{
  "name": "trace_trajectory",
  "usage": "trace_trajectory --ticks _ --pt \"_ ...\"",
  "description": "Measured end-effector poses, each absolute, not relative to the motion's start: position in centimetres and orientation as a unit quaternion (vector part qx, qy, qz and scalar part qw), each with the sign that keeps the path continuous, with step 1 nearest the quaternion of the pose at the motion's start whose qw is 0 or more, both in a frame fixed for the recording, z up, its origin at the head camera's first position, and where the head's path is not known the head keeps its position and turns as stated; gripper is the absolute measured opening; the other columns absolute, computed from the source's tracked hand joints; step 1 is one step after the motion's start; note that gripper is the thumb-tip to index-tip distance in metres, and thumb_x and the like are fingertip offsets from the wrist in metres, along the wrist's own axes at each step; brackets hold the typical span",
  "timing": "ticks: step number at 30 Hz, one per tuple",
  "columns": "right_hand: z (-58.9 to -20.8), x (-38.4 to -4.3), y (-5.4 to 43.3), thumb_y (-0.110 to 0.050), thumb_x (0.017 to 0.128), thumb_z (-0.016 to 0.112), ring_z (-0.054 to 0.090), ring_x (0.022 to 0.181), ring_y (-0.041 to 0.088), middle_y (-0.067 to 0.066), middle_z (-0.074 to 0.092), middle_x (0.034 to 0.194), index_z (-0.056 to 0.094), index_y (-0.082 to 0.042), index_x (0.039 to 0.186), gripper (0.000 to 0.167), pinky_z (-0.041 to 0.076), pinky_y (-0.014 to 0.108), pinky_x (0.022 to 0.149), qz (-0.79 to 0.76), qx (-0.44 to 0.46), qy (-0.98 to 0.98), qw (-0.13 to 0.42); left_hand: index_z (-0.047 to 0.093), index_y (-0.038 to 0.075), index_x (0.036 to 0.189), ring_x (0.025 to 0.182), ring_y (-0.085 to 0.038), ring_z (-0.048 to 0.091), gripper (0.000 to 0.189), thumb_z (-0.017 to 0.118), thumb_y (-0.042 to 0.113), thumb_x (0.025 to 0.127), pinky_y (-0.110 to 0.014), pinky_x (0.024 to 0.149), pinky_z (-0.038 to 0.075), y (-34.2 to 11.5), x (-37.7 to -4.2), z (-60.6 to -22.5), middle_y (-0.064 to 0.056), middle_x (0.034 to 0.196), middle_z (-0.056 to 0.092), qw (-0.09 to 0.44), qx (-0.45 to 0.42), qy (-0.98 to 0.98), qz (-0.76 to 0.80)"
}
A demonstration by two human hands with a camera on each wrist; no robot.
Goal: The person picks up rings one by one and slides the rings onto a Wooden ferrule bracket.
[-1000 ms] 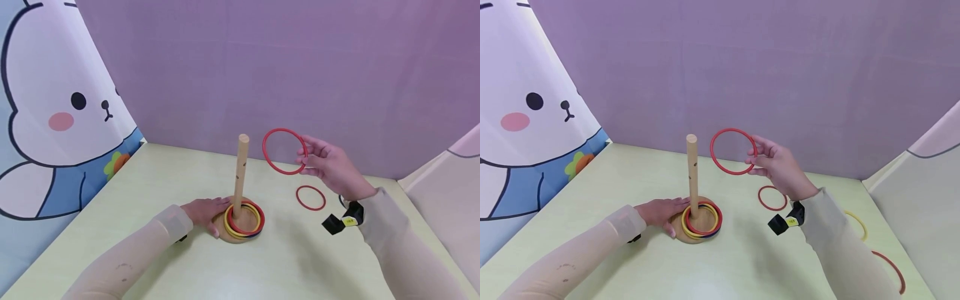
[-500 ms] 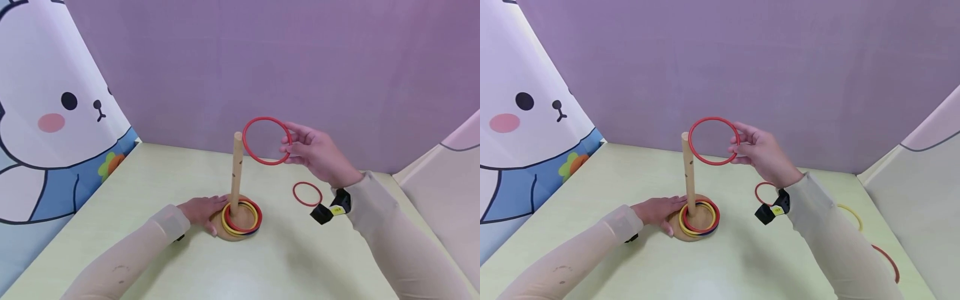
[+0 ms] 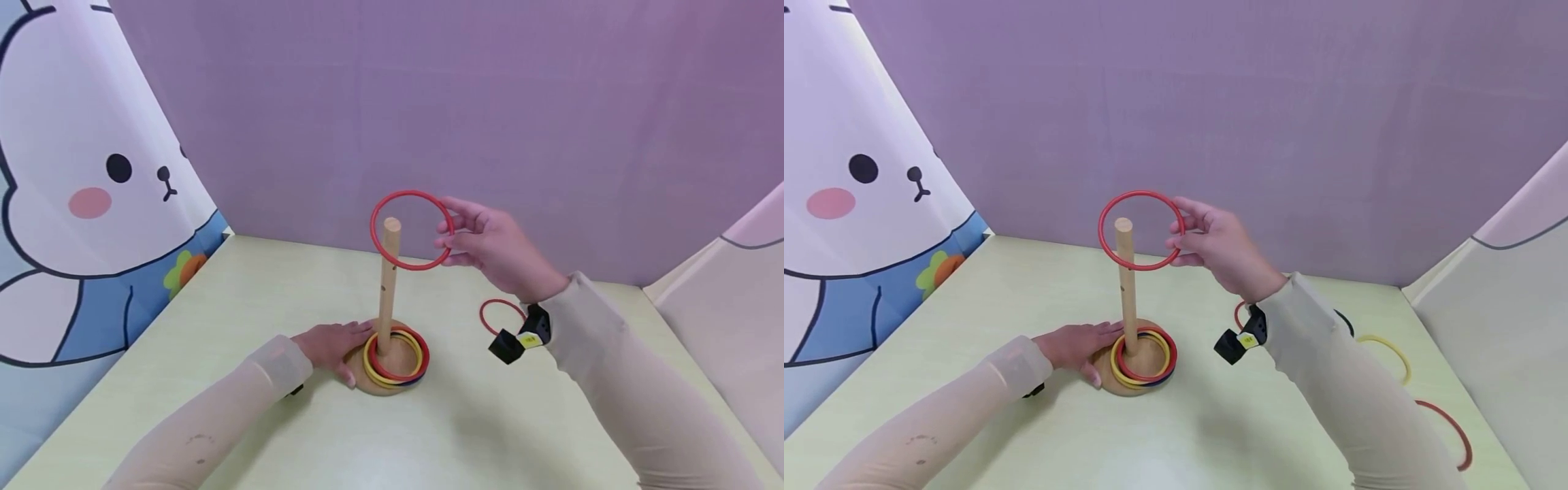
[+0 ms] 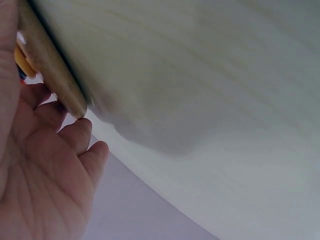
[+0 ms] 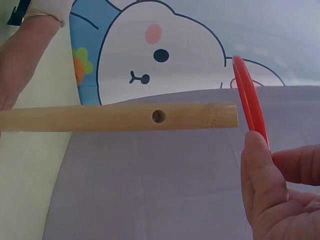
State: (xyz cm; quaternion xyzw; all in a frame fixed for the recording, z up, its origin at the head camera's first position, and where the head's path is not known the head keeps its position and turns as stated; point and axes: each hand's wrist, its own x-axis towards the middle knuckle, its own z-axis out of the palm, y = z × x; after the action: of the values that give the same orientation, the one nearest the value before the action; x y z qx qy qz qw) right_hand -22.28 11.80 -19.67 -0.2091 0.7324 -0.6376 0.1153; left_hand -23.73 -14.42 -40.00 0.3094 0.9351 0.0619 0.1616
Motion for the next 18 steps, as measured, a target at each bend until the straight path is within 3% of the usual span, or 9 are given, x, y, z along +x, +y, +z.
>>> trace_trajectory --ticks 18 --pt "-20.4 -22.21 10.76 0.005 0.095 0.05 0.062 0.092 0.017 0.014 0.052 0.11 0.03 -0.008 0.15 0.061 0.055 0.031 0.079 -0.632 -0.2 0.734 0.147 0.03 0.008 0.15 0.138 -0.032 0.033 0.1 0.079 0.046 0.073 -0.048 0.106 0.035 -14.34 -23.72 -39.84 -0.007 0.155 0.029 0.164 0.3 0.938 0.052"
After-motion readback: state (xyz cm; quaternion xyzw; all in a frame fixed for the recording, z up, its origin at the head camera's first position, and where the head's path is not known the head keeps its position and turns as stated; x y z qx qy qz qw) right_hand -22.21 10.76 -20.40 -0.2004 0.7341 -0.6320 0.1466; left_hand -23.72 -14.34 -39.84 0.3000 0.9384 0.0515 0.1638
